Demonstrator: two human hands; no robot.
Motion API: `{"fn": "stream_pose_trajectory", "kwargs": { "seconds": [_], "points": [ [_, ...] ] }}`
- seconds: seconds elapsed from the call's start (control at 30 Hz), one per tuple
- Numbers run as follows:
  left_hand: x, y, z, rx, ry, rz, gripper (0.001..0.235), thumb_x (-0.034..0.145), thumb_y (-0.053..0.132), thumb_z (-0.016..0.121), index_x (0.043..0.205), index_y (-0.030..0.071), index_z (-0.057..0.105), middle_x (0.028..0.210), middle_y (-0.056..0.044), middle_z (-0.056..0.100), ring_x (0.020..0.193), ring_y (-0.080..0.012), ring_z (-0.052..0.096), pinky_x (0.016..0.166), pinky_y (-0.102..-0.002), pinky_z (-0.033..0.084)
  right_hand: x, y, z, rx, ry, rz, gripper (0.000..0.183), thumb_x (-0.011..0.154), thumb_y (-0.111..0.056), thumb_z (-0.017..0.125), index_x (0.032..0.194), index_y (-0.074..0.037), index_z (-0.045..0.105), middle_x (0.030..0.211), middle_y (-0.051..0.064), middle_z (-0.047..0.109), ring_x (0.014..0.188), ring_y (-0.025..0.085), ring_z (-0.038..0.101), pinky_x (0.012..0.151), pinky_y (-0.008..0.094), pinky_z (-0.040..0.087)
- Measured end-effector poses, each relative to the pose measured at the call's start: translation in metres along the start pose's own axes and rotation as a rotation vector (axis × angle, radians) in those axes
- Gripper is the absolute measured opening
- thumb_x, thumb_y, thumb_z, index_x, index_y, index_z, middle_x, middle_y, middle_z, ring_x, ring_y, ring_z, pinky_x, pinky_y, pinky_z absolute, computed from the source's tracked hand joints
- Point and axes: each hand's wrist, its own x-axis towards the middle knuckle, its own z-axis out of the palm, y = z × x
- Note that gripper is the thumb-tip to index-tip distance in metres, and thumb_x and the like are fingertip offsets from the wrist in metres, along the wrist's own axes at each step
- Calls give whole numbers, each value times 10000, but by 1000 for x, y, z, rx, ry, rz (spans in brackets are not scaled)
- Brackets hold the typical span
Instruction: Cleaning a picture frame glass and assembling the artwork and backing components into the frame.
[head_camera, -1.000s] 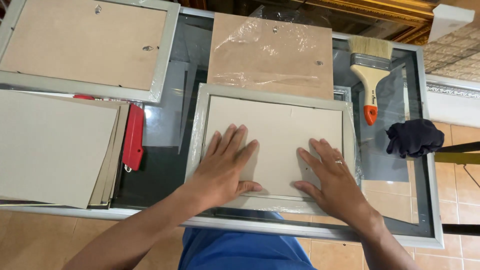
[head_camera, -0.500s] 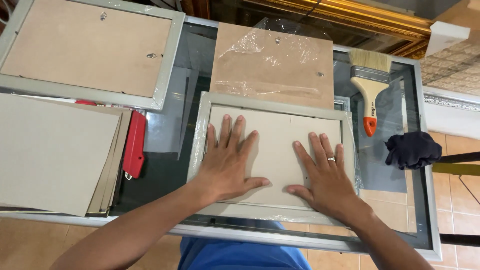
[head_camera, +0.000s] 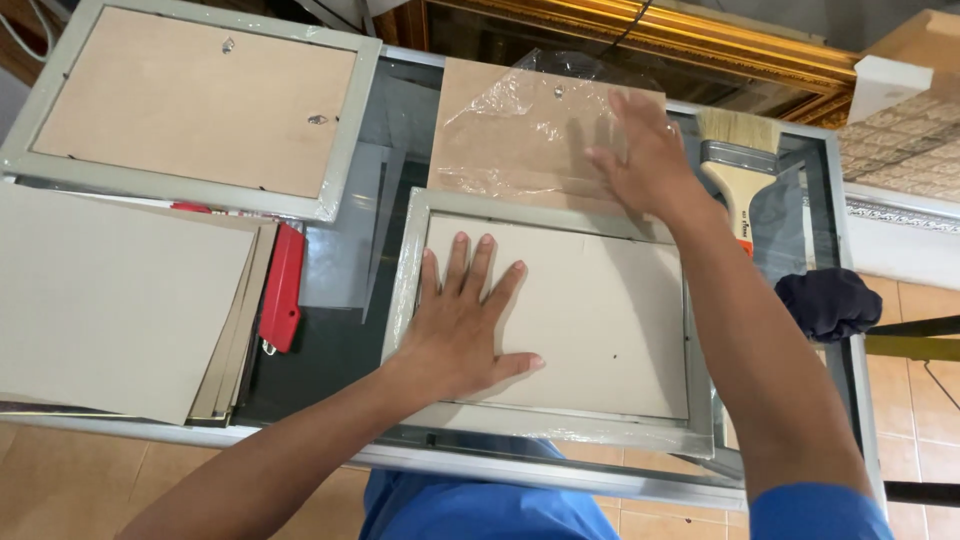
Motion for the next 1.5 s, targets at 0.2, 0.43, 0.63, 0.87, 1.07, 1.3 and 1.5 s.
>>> {"fn": "stream_pose_trajectory", "kwargs": {
  "seconds": [0.2, 0.43, 0.63, 0.87, 1.07, 1.3, 1.5],
  "points": [
    [-10, 7, -24, -11, -12, 2, 1065, 898, 843, 310, 1667, 137, 102, 1698, -308, -46, 1553, -521, -110, 1180, -721, -84, 33, 17, 57, -66, -81, 242, 831, 1061, -654, 350, 1671, -116, 178, 1709, 235, 116, 1584, 427, 66, 1250, 662, 73],
    [-9, 5, -22, -75, 32, 4, 1077, 888, 844, 352, 1664, 131, 131, 1701, -302, -33, 1559, -512, -106, 1189, -703, -99, -1, 2, 24, 311, 417, -228, 251, 1038, -143, 665, 1269, -104, 756, 1332, 162, 683, 1203, 378, 649, 1016, 467, 530],
    [2, -21, 6, -459, 333, 76, 1053, 882, 701, 556, 1631, 66, 176, 1623, -302, 194, 1524, -512, 110, 1209, -652, 27, -105, -61, -50, 641, 349, -558, 294, 940, -104, 710, 1227, -54, 740, 1465, 267, 545, 1348, 447, 572, 1106, 494, 502],
    [40, -43, -26, -536, 951, 248, 956, 839, 8, 766, 1605, -6, 194, 1579, -259, 355, 1458, -463, 364, 1229, -559, 279, -127, -57, -55, 932, 372, -110, 943, 923, -107, 784, 1629, 18, 172, 1632, 388, 19, 1472, 649, 266, 1066, 512, 549],
    [155, -81, -51, -399, 838, -27, 1053, 839, 184, 821, 1598, 21, 110, 1645, -224, 278, 1547, -373, 244, 1259, -468, 255, -87, -49, -34, 1482, 225, 270, 686, 850, 84, 652, 1476, 62, 373, 1551, 360, 356, 1367, 418, 552, 939, 316, 605],
    [155, -72, -78, -580, 637, -51, 430, 801, 250, 822, 1177, 58, 741, 1001, -94, 789, 882, -247, 751, 817, -352, 575, -88, -44, -41, 1329, 603, -11, 223, 1004, 122, 593, 1173, -22, 576, 1178, 95, 662, 1140, 173, 697, 975, 228, 599],
    [111, -60, -104, -873, 925, 399, 29, 947, 64, 644, 919, 70, 641, 772, 10, 626, 662, -79, 526, 611, -235, 455, -93, -22, -39, 1576, 578, 270, 330, 943, -29, 620, 1259, -49, 528, 1230, 113, 522, 1083, 206, 620, 905, 384, 632]
  ]
}}
